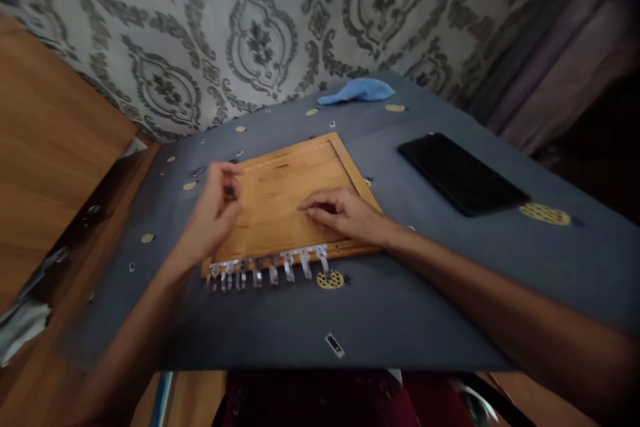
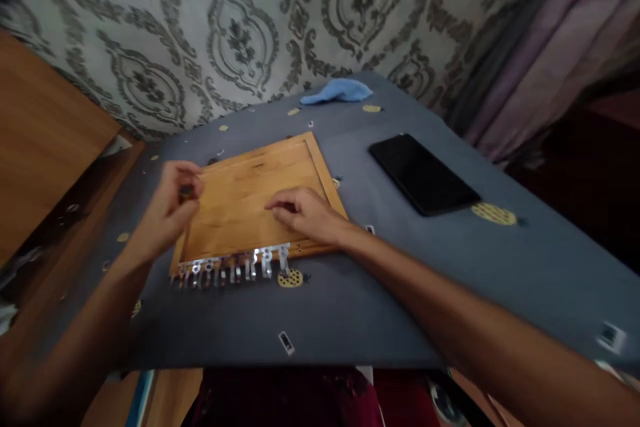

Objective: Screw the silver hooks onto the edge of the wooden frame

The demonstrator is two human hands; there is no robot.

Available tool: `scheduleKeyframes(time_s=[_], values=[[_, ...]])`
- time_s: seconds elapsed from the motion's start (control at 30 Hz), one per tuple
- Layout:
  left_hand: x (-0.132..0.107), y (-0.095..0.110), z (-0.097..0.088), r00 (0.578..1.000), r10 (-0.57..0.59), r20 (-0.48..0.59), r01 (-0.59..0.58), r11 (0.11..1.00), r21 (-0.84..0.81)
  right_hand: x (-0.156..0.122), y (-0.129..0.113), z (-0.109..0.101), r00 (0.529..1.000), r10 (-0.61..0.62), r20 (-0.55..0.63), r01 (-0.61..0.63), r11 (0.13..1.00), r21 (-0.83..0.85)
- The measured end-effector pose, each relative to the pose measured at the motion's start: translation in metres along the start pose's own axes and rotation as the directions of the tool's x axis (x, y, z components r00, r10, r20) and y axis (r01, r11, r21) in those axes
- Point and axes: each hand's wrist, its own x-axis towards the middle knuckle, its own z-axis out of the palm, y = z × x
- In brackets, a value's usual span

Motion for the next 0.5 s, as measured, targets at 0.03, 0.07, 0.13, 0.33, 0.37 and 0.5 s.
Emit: scheduleKeyframes(time_s=[0.03, 0.07, 0.13, 0.33, 0.37, 0.5], values=[[-0.003, -0.005, 0.001, 0.998, 0.003, 0.060, -0.007, 0.997, 0.071, 0.000, 0.000, 0.000, 1.000, -0.004, 0.003, 0.004, 1.000, -0.004], [-0.006, -0.008, 0.004, 0.995, 0.003, 0.099, -0.014, 0.994, 0.111, 0.000, 0.001, 0.000, 1.000, -0.009, 0.006, 0.009, 1.000, -0.008], [-0.010, -0.013, 0.013, 0.984, 0.008, 0.179, -0.041, 0.983, 0.181, 0.001, 0.000, -0.001, 1.000, -0.009, 0.030, 0.009, 1.000, -0.021], [-0.002, -0.026, 0.036, 0.961, 0.028, 0.274, -0.115, 0.944, 0.309, 0.002, -0.009, -0.002, 0.985, 0.173, 0.001, -0.173, 0.984, 0.027], [-0.001, -0.028, 0.038, 0.960, 0.036, 0.277, -0.125, 0.942, 0.312, 0.002, -0.012, -0.002, 0.982, 0.188, -0.012, -0.187, 0.982, 0.020], [0.003, -0.037, 0.031, 0.960, 0.089, 0.264, -0.168, 0.942, 0.292, 0.004, -0.020, -0.002, 0.969, 0.243, -0.036, -0.244, 0.970, -0.011]])
